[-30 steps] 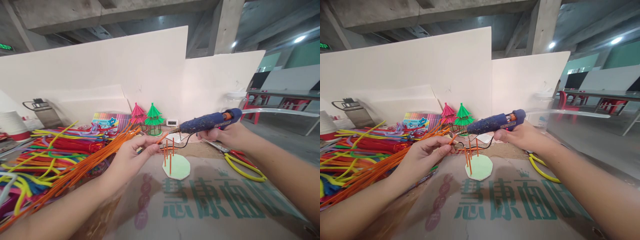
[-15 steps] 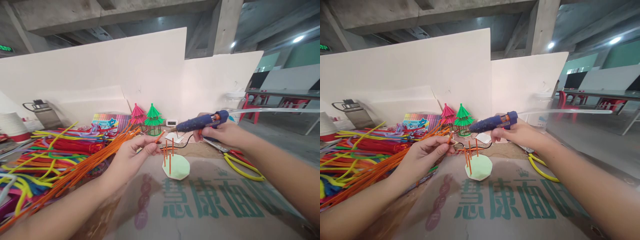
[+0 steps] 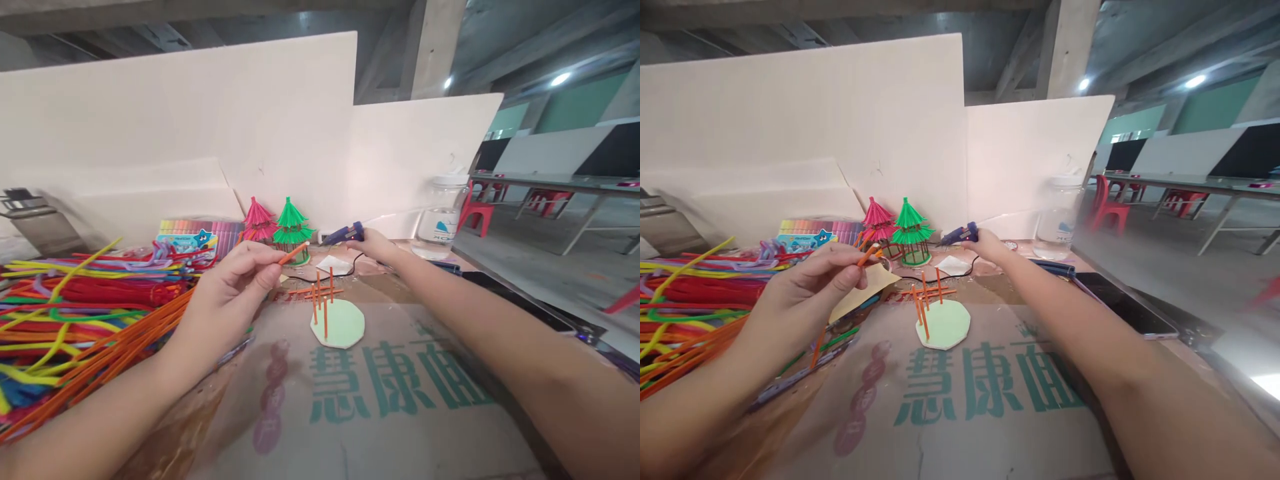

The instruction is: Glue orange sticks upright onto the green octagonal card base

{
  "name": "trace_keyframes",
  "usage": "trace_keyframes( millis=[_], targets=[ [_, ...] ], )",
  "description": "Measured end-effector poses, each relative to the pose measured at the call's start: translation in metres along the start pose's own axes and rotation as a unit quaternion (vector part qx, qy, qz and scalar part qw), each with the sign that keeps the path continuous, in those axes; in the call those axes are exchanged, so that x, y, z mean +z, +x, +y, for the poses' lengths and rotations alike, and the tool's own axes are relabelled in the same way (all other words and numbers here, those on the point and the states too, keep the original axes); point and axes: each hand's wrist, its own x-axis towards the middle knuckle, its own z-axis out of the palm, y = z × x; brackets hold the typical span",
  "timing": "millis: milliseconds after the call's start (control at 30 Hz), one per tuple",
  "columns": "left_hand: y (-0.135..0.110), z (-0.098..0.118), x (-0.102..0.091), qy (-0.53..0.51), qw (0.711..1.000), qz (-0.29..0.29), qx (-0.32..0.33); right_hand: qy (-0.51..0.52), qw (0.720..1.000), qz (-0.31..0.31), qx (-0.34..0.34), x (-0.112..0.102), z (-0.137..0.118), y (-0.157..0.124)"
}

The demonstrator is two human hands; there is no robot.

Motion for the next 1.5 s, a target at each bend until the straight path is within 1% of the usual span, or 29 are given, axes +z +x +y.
trace_keyframes(
  millis=[67, 133, 233, 367, 533, 667, 733, 833, 900, 967, 1067, 1100, 1167, 1267, 1367, 1500],
  targets=[
    [0.000, -0.002, -0.001, 0.015, 1.000, -0.001, -0.004, -0.020, 0.999, -0.018, 0.021, 0.016, 0.009, 0.006],
    [0.000, -0.003, -0.001, 0.028, 1.000, 0.003, -0.009, -0.040, 0.998, -0.031, 0.042, 0.028, 0.018, 0.009],
    [0.000, -0.004, 0.000, 0.014, 1.000, 0.016, -0.023, -0.063, 0.996, -0.041, 0.055, 0.034, 0.028, 0.009],
    [-0.001, -0.006, 0.001, -0.020, 0.999, 0.022, -0.043, -0.088, 0.994, -0.047, 0.051, 0.028, 0.030, 0.006],
    [-0.002, -0.005, 0.004, -0.010, 0.999, 0.022, -0.034, -0.118, 0.990, -0.056, 0.046, 0.020, 0.025, -0.002],
    [-0.003, -0.004, 0.007, -0.004, 0.999, 0.021, -0.040, -0.151, 0.986, -0.051, 0.041, 0.016, 0.023, -0.007],
    [-0.003, -0.004, 0.006, -0.014, 0.999, 0.020, -0.042, -0.168, 0.984, -0.049, 0.037, 0.009, 0.023, -0.013],
    [-0.004, 0.000, 0.004, -0.009, 1.000, 0.004, -0.027, -0.185, 0.981, -0.041, 0.028, -0.011, 0.021, -0.030],
    [-0.005, 0.004, 0.004, 0.026, 0.999, -0.027, 0.016, -0.180, 0.983, -0.026, 0.018, -0.028, 0.013, -0.047],
    [-0.007, 0.008, 0.006, 0.055, 0.993, -0.070, 0.080, -0.157, 0.987, -0.019, 0.000, -0.044, 0.000, -0.070],
    [-0.012, 0.011, 0.014, 0.078, 0.977, -0.128, 0.152, -0.091, 0.993, -0.059, -0.052, -0.055, -0.029, -0.108],
    [-0.015, 0.012, 0.017, 0.086, 0.971, -0.145, 0.168, -0.045, 0.991, -0.090, -0.088, -0.054, -0.040, -0.120],
    [-0.020, 0.012, 0.022, 0.096, 0.961, -0.173, 0.192, 0.020, 0.972, -0.165, -0.164, -0.049, -0.061, -0.142],
    [-0.025, 0.013, 0.025, 0.112, 0.950, -0.203, 0.211, 0.053, 0.945, -0.227, -0.231, -0.037, -0.084, -0.162],
    [-0.026, 0.015, 0.025, 0.114, 0.948, -0.207, 0.213, 0.073, 0.933, -0.249, -0.251, -0.031, -0.096, -0.168],
    [-0.025, 0.012, 0.025, 0.097, 0.959, -0.197, 0.179, 0.062, 0.938, -0.247, -0.236, -0.027, -0.095, -0.165]
  ],
)
